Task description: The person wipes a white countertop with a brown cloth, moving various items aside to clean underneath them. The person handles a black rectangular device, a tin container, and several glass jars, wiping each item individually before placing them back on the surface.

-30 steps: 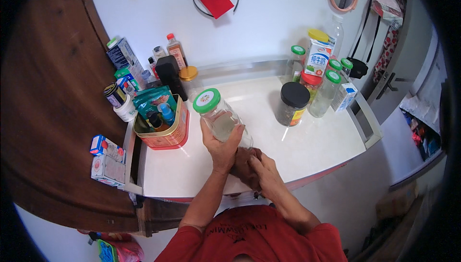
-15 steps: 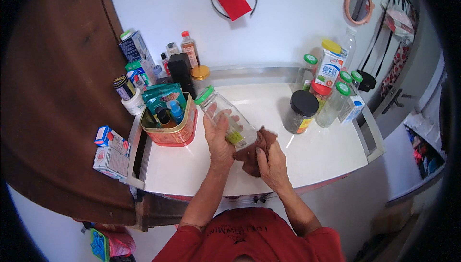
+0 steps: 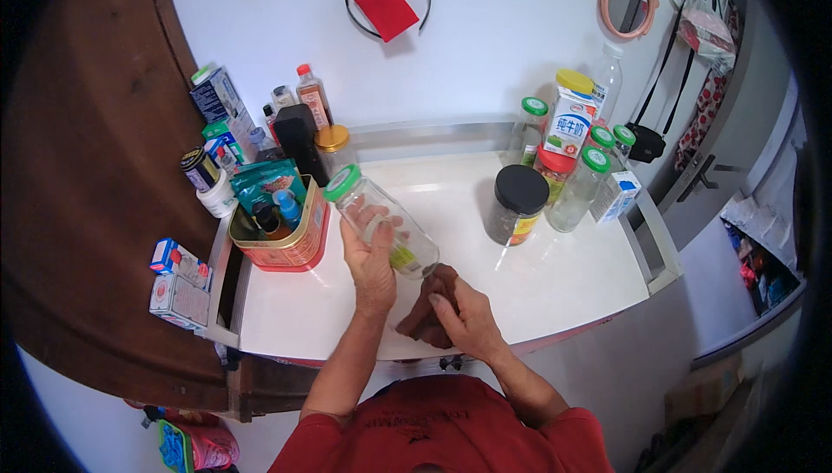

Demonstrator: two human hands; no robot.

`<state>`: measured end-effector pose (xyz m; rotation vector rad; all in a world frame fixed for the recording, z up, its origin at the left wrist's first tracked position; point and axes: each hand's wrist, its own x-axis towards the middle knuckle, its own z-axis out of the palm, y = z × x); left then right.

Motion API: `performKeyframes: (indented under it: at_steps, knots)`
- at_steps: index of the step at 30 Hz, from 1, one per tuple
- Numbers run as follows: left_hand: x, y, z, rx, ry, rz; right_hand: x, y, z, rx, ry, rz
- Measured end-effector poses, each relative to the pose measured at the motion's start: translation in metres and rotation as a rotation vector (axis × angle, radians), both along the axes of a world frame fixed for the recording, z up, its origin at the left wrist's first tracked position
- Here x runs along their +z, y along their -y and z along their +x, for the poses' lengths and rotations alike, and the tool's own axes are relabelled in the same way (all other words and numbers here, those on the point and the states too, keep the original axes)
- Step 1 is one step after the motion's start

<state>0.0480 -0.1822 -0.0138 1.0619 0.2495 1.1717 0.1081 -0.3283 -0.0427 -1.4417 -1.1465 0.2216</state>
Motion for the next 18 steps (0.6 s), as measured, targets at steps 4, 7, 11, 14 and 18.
performKeyframes:
  at_steps: [4, 7, 11, 14, 18]
  knots:
    - [-0.005, -0.007, -0.001, 0.17, -0.128, 0.142, 0.017, 0.03, 0.02, -0.24, 0.313, -0.18]
    - [0.0, -0.008, -0.001, 0.233, -0.165, 0.108, 0.016, 0.045, 0.049, -0.425, 0.419, -0.229]
    - [-0.01, -0.017, 0.011, 0.269, -0.183, 0.119, 0.01, 0.057, 0.066, -0.501, 0.438, -0.238]
    - [0.003, -0.024, 0.024, 0.229, -0.346, 0.113, 0.003, 0.058, 0.068, -0.496, 0.501, -0.25]
    - [0.008, -0.055, 0.05, 0.256, -0.449, 0.233, -0.002, 0.055, 0.068, -0.488, 0.534, -0.236]
